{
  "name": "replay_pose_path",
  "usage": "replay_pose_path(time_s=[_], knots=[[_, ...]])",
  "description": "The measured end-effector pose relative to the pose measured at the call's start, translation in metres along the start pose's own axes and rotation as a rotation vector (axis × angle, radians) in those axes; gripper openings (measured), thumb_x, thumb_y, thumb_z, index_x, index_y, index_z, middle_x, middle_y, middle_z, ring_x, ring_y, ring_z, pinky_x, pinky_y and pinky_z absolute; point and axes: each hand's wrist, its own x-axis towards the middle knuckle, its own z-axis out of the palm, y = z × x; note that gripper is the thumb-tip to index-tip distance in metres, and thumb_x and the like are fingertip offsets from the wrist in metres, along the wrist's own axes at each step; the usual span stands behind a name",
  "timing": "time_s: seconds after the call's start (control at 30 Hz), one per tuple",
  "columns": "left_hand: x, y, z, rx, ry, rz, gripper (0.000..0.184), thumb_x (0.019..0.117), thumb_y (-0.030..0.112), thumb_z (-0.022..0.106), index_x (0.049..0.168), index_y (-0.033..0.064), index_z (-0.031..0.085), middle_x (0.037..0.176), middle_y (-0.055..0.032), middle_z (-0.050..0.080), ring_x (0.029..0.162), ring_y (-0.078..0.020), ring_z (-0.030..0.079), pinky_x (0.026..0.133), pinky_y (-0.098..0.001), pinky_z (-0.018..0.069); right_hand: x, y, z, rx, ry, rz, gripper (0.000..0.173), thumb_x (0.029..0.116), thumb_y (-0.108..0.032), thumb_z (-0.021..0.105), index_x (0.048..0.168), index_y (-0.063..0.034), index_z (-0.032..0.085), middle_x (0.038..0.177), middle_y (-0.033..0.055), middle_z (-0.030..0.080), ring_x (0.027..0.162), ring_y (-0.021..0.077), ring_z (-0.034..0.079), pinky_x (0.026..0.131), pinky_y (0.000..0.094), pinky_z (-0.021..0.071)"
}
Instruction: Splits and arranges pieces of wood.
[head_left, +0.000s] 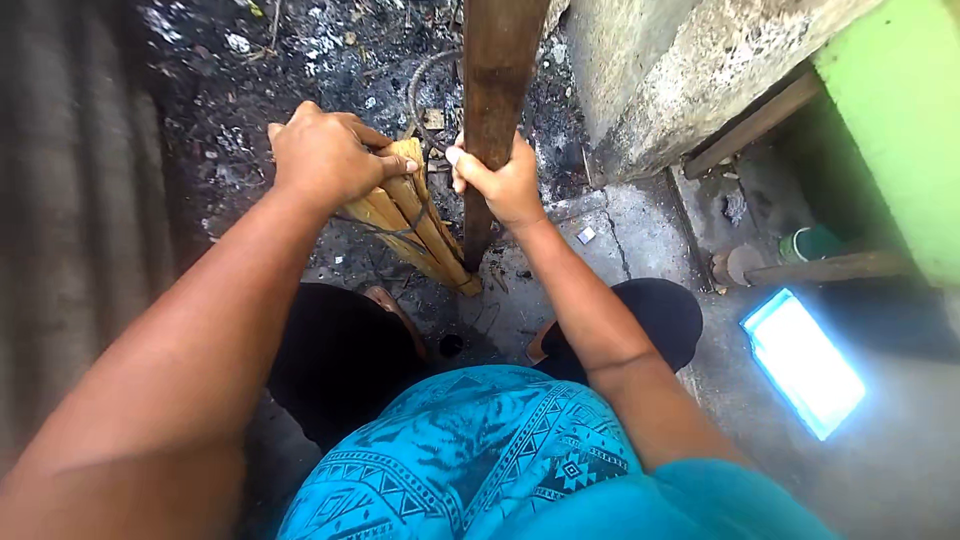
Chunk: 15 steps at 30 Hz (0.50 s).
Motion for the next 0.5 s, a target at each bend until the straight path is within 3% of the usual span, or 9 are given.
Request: replay_pose_path(time_s=[0.13, 0.27, 0.33, 0.37, 0.4, 0.43, 0.5], knots=[[0.003, 0.0, 0.001, -0.006, 0.012, 0.023, 0.045, 0.0913, 0.062, 0.066, 0.117, 0.0262, 0.077, 0.13, -0.0128, 0.068, 0.133, -0.0465, 0.049, 0.102, -0.0763, 0.0317, 0.027, -0.067, 0.001, 0.044, -0.041, -0.082, 0.017, 0.0878, 0.001, 0.069, 0.099, 0.0082, 0.059, 0.065, 0.0101, 0.064, 0.056, 0.0197, 0.066, 0.055, 0.0394, 0.0611], [-0.001, 0.005, -0.004, -0.02, 0.002, 0.0, 0.045, 0.092, 0.06, 0.067, 0.116, 0.0227, 0.077, 0.131, -0.0172, 0.066, 0.132, -0.0473, 0.049, 0.103, -0.0753, 0.0314, 0.036, -0.133, 0.018, 0.129, -0.137, -0.222, 0.01, 0.0842, 0.007, 0.067, 0.08, 0.0057, 0.059, 0.064, 0.014, 0.064, 0.059, 0.0229, 0.069, 0.057, 0.0408, 0.0627], [-0.012, 0.013, -0.011, -0.064, 0.008, 0.011, 0.044, 0.0955, 0.052, 0.066, 0.118, 0.0158, 0.076, 0.131, -0.0228, 0.064, 0.132, -0.0501, 0.048, 0.102, -0.0759, 0.0287, 0.025, -0.132, 0.024, 0.128, -0.185, -0.24, 0.009, 0.0839, 0.006, 0.07, 0.086, 0.0087, 0.061, 0.075, 0.0192, 0.07, 0.071, 0.0292, 0.074, 0.067, 0.0472, 0.0653], [-0.011, 0.007, -0.007, -0.054, 0.057, 0.05, 0.045, 0.095, 0.055, 0.064, 0.115, 0.0173, 0.077, 0.127, -0.0207, 0.067, 0.129, -0.049, 0.05, 0.1, -0.0756, 0.0308, 0.02, -0.126, 0.025, 0.144, -0.203, -0.226, 0.013, 0.0844, 0.005, 0.071, 0.09, 0.0098, 0.06, 0.078, 0.02, 0.071, 0.073, 0.0302, 0.075, 0.069, 0.0493, 0.0657], [-0.003, -0.004, 0.005, 0.001, 0.154, 0.077, 0.047, 0.0901, 0.066, 0.06, 0.109, 0.0272, 0.079, 0.12, -0.0104, 0.072, 0.124, -0.0415, 0.056, 0.096, -0.0713, 0.0369, 0.016, -0.121, 0.025, 0.168, -0.215, -0.207, 0.017, 0.0845, 0.006, 0.072, 0.094, 0.01, 0.059, 0.077, 0.0188, 0.07, 0.071, 0.0288, 0.074, 0.068, 0.0491, 0.0662], [0.002, -0.01, 0.011, 0.02, 0.19, 0.088, 0.049, 0.0879, 0.071, 0.059, 0.107, 0.0307, 0.079, 0.118, -0.0063, 0.073, 0.122, -0.0389, 0.058, 0.095, -0.0702, 0.0385, 0.016, -0.118, 0.024, 0.185, -0.224, -0.183, 0.019, 0.0845, 0.006, 0.072, 0.096, 0.0088, 0.058, 0.076, 0.0157, 0.068, 0.068, 0.0251, 0.073, 0.064, 0.0462, 0.0658], [-0.004, 0.0, -0.004, -0.048, 0.053, 0.039, 0.047, 0.093, 0.06, 0.065, 0.116, 0.02, 0.077, 0.128, -0.0153, 0.068, 0.13, -0.0459, 0.05, 0.102, -0.0741, 0.0311, 0.021, -0.118, 0.022, 0.195, -0.253, -0.132, 0.014, 0.0843, 0.003, 0.071, 0.092, 0.0057, 0.06, 0.07, 0.0106, 0.065, 0.06, 0.0193, 0.068, 0.057, 0.0402, 0.0625]])
